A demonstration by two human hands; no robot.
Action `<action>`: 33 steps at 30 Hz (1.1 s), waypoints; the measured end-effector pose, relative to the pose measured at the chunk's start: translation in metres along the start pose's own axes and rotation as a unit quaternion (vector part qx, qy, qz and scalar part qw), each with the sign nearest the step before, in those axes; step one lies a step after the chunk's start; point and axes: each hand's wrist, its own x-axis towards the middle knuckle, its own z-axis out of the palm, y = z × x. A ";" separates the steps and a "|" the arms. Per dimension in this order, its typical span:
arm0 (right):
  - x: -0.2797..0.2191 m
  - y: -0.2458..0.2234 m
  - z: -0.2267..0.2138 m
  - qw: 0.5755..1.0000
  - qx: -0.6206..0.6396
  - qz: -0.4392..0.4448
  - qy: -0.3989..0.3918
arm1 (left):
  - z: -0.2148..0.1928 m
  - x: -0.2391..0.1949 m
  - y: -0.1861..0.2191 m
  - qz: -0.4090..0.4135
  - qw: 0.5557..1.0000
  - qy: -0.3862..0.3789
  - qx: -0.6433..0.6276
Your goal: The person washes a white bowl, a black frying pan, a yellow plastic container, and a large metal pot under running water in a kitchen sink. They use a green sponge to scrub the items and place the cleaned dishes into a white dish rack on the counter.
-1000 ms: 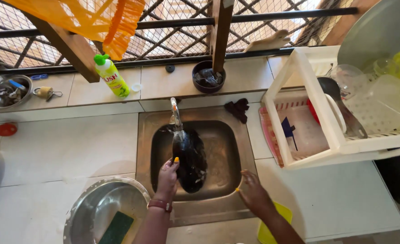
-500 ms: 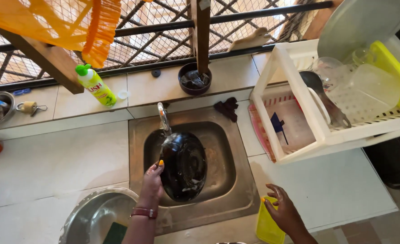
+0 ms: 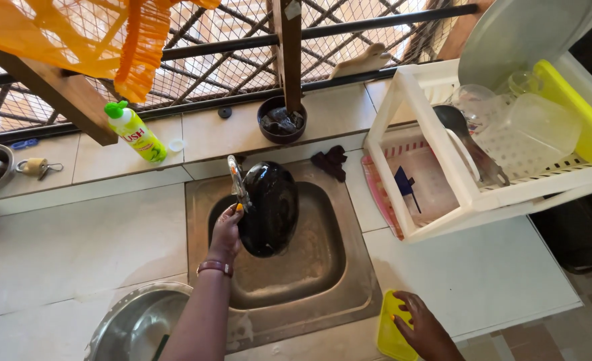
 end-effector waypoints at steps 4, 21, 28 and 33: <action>0.010 0.024 0.008 0.997 -0.035 -0.066 0.005 | 0.021 -0.002 0.008 -0.014 0.999 -0.010 -0.031; 0.032 0.039 0.018 0.990 -0.058 -0.130 -0.019 | 0.017 -0.004 -0.013 0.044 0.999 0.010 0.012; 0.030 -0.003 0.019 0.987 -0.022 -0.153 -0.041 | -0.002 -0.033 -0.033 0.060 0.996 0.062 0.029; 0.033 -0.068 0.035 0.978 0.096 -0.170 -0.068 | 0.005 -0.064 -0.065 0.134 0.983 0.042 0.120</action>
